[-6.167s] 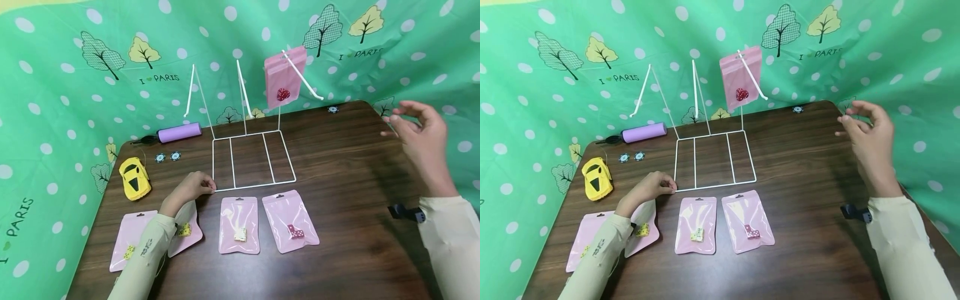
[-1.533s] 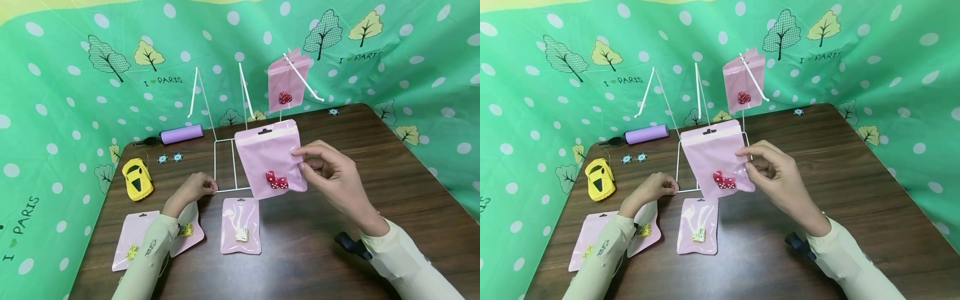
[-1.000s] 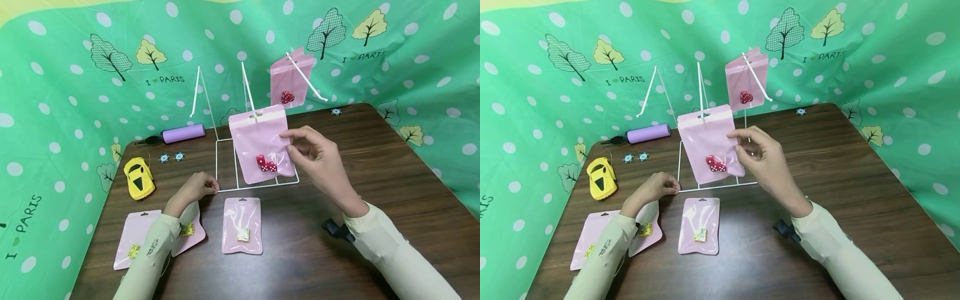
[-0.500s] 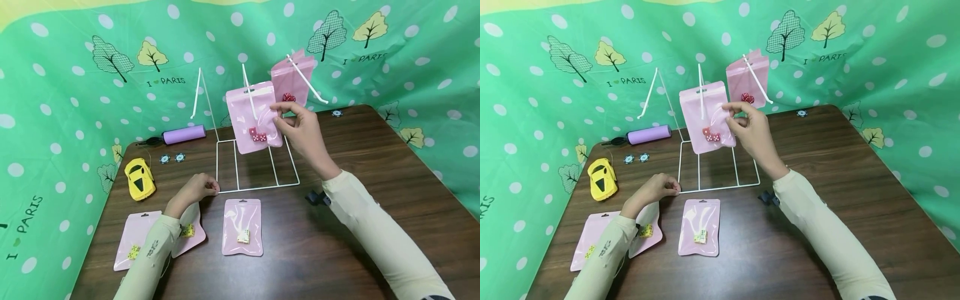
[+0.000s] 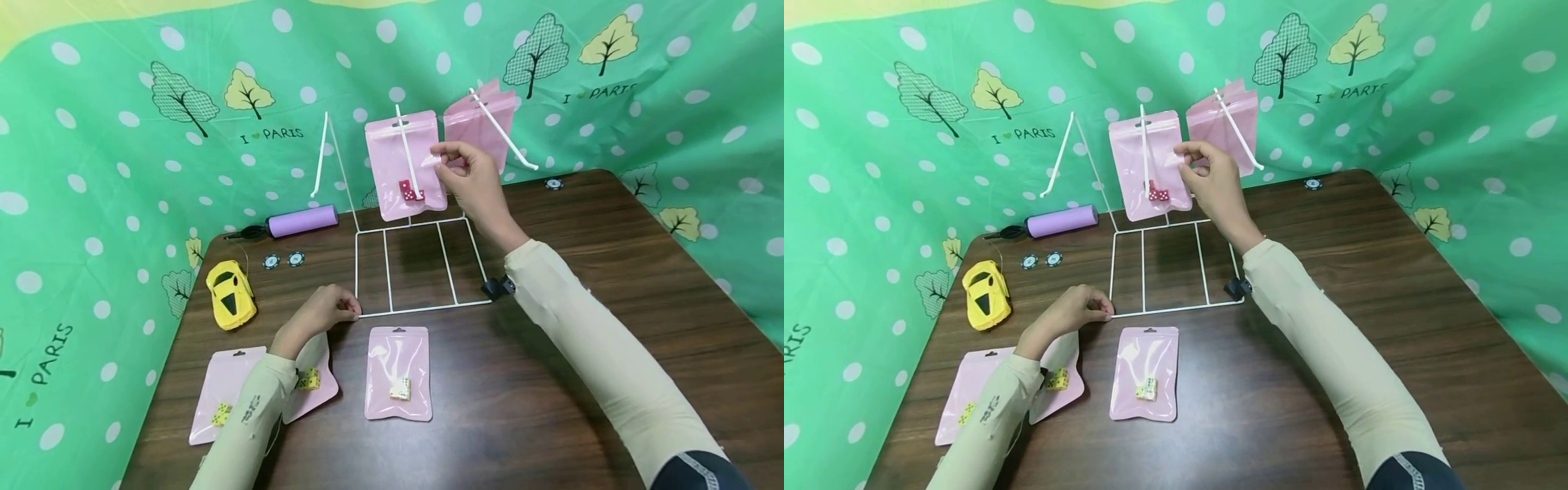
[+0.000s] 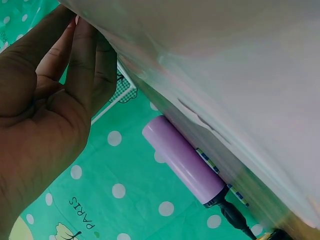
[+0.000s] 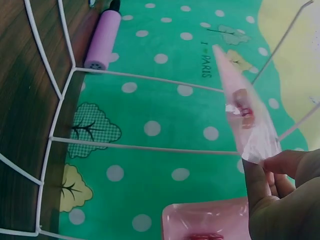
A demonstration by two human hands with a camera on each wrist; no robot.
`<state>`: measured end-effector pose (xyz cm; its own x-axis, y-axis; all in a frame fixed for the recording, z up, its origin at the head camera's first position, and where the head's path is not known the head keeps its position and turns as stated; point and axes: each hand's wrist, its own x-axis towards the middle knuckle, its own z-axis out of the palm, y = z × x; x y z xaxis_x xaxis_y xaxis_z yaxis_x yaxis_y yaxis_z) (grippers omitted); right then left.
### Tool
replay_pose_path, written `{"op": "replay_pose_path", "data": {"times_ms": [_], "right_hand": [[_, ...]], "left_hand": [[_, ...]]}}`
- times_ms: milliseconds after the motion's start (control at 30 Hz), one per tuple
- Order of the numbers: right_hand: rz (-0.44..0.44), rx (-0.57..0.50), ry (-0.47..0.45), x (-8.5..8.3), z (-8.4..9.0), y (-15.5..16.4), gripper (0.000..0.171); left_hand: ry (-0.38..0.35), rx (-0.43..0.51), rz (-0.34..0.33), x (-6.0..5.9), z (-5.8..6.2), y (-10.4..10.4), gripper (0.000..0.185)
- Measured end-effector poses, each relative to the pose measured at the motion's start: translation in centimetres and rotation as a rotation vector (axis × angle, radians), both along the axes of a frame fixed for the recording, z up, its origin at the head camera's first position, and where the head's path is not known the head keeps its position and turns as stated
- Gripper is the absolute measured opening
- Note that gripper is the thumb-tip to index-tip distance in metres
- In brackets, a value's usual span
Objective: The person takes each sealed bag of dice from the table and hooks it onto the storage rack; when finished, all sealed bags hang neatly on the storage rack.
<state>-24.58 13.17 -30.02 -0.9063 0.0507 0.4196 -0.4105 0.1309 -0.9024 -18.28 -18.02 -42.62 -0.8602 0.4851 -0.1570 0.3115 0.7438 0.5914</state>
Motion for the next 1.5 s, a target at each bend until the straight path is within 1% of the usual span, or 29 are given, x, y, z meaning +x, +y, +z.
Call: {"op": "replay_pose_path", "data": {"times_ms": [133,333,433,567,633,733,900,1067,1167,1200,1267,1367,1400,1500], "right_hand": [[-0.011,0.018,0.011,-0.4,-0.2,0.0,0.025],[-0.022,0.032,0.009,-0.5,-0.5,0.4,0.024],[-0.026,0.053,0.015,-0.3,-0.7,0.8,0.024],[-0.007,0.039,0.006,0.1,-0.9,1.9,0.026],[-0.003,0.013,0.001,0.4,-1.0,2.8,0.024],[-0.005,-0.064,0.002,0.7,-1.1,4.2,0.021],[0.012,-0.255,0.024,1.1,-1.1,6.7,0.017],[-0.005,-0.33,0.005,1.7,-0.8,8.6,0.016],[-0.017,-0.332,0.008,2.1,-0.9,9.5,0.017],[-0.018,-0.325,0.004,2.3,-1.0,9.8,0.018],[-0.03,-0.267,-0.018,2.8,-1.5,10.4,0.02],[-0.05,-0.096,-0.079,3.5,-2.8,11.4,0.024],[-0.055,-0.019,-0.105,3.7,-3.4,11.7,0.026],[-0.032,0.189,-0.173,4.3,-5.1,12.5,0.029]], "left_hand": [[0.0,0.002,0.0,0.1,0.0,0.0,0.011],[0.005,0.002,0.006,0.1,0.1,0.0,0.011],[0.001,-0.003,0.008,0.1,0.1,0.0,0.011],[-0.006,-0.009,0.013,0.1,0.2,0.0,0.011],[-0.005,-0.008,0.014,0.1,0.1,0.0,0.011],[-0.001,-0.006,0.004,0.1,0.1,0.1,0.011],[-0.001,0.0,-0.01,0.1,0.2,0.1,0.01],[0.008,-0.001,-0.04,0.2,0.6,0.1,0.008],[0.004,-0.004,-0.07,0.3,0.9,0.0,0.005],[0.004,-0.004,-0.08,0.3,1.1,-0.1,0.004],[0.0,0.005,-0.088,0.5,1.6,-0.2,0.003],[0.027,0.015,-0.088,1.0,2.5,-0.8,0.004],[0.036,0.018,-0.084,1.2,2.9,-1.1,0.005],[0.061,0.031,-0.057,1.9,4.0,-2.4,0.007]]}}
